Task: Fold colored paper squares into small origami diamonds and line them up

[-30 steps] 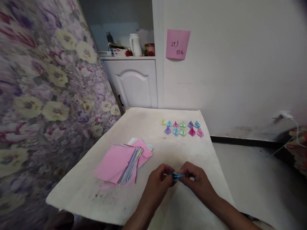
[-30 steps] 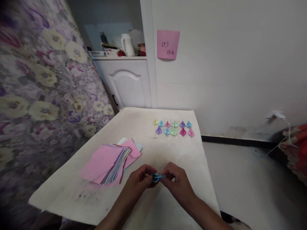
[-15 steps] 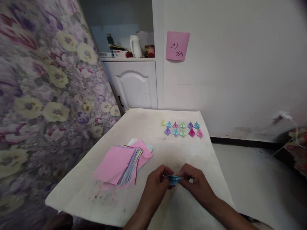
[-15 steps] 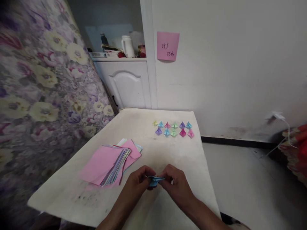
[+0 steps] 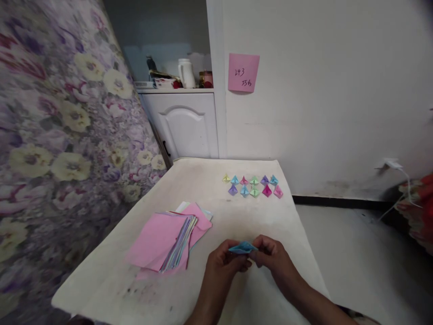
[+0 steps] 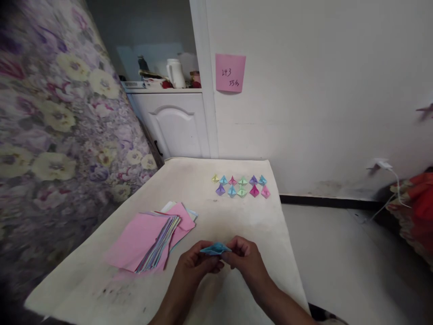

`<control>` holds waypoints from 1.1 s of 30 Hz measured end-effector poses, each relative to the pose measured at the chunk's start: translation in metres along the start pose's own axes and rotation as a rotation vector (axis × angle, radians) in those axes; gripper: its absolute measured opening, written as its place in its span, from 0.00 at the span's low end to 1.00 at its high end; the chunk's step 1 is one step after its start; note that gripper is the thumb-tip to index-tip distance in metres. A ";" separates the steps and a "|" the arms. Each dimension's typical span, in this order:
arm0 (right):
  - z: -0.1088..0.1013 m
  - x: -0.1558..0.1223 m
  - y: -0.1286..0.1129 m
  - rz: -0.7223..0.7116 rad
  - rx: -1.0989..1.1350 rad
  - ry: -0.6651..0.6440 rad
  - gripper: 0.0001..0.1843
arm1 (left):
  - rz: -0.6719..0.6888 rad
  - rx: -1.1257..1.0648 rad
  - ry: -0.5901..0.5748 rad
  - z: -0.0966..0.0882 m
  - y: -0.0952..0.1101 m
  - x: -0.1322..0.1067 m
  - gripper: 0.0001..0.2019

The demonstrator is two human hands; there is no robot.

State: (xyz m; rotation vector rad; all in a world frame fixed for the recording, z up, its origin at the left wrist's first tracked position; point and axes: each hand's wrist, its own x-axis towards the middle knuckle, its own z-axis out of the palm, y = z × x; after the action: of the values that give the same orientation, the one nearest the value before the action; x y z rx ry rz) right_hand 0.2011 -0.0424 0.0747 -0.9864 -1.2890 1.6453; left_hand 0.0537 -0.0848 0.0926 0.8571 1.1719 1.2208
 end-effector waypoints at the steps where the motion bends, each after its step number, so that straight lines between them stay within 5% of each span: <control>1: 0.001 -0.001 -0.001 -0.001 -0.003 -0.013 0.12 | 0.005 -0.010 0.019 0.002 -0.001 0.000 0.07; 13: -0.001 -0.008 -0.010 -0.120 -0.342 -0.011 0.06 | -0.006 -0.117 0.074 0.002 -0.008 0.002 0.08; 20: -0.001 -0.010 -0.018 -0.164 -0.347 0.000 0.08 | 0.037 -0.117 0.070 0.002 -0.002 -0.001 0.08; 26: -0.007 -0.011 -0.030 -0.397 -0.410 0.024 0.05 | 0.016 -0.007 0.060 0.006 0.006 -0.005 0.07; 33: -0.008 -0.012 -0.027 -0.409 -0.450 -0.019 0.03 | -0.004 -0.011 0.028 0.006 0.002 -0.002 0.07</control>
State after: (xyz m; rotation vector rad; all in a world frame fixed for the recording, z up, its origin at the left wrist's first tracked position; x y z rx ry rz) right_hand 0.2167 -0.0465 0.1011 -0.8832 -1.7853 1.0774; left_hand 0.0587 -0.0859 0.0960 0.8311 1.1884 1.2381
